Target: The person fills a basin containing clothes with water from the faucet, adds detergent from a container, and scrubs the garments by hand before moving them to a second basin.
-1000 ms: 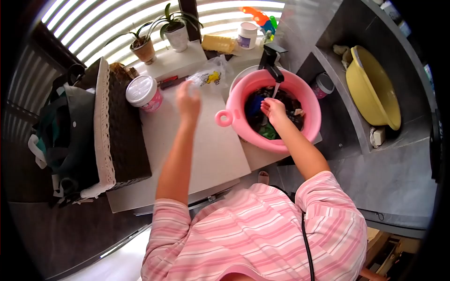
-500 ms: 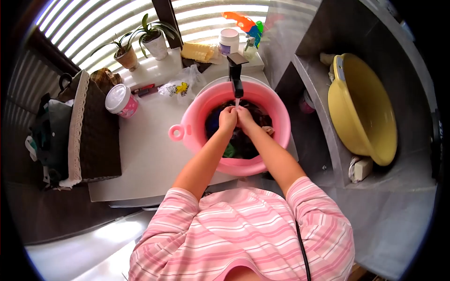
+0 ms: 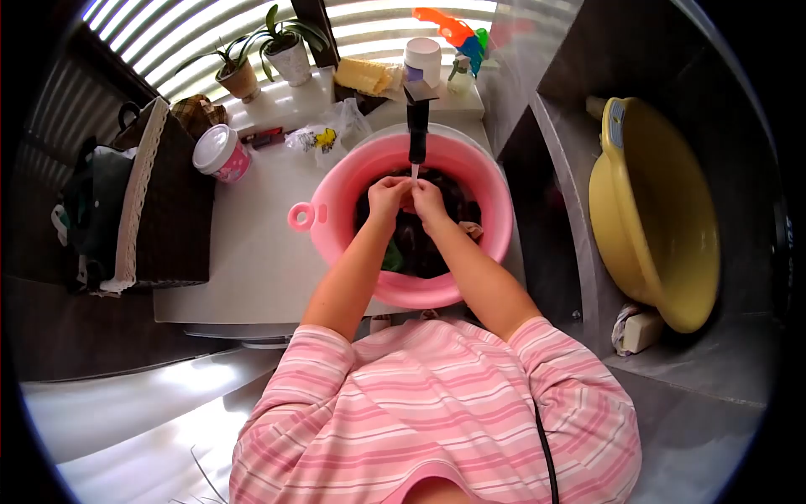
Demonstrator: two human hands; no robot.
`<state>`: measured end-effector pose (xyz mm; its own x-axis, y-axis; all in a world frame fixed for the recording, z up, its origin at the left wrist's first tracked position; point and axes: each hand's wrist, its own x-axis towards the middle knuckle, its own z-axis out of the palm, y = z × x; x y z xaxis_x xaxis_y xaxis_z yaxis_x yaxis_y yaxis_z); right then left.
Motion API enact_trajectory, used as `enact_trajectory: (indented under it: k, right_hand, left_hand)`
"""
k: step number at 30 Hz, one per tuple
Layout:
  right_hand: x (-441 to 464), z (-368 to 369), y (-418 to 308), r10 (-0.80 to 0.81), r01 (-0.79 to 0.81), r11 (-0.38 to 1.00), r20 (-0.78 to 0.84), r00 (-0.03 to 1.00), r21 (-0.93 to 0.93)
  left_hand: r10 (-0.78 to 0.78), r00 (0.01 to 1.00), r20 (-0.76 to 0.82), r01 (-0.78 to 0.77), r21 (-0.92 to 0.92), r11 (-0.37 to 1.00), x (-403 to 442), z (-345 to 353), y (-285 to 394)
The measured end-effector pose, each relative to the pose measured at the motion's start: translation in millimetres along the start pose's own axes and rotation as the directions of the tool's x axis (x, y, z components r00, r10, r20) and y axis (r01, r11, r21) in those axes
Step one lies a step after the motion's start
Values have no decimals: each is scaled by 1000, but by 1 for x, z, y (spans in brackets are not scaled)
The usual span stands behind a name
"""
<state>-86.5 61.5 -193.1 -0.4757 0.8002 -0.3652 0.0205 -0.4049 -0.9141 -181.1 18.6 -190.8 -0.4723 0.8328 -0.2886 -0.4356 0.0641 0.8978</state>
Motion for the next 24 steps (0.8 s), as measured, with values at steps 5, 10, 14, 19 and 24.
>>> enact_trajectory:
  k: [5,10,14,19,24]
  right_hand:
    - [3,-9,5,36,-38,997,24,999,64]
    - [-34,-30,-21,-420,367,147,278,864,-918]
    - [-53,-35,-24,-56,254,-262,278,959,-931]
    - [-24,-34,9,-192,209,-492,340,921,-845]
    - [8,-45,32,-242,271,-380,378,894,-884]
  left_hand:
    - [70,997,18,-72,122,990,1,-4,-11]
    - [222,832,509,-482,860,-166,-36,-12,21]
    - [-148,864,482,-495,755,-430,-41,-18,28]
    - [14,842,539,-439,700,-564,-20,-2,-8]
    - [-146,851,505,-498,687,-528,1,5,-5]
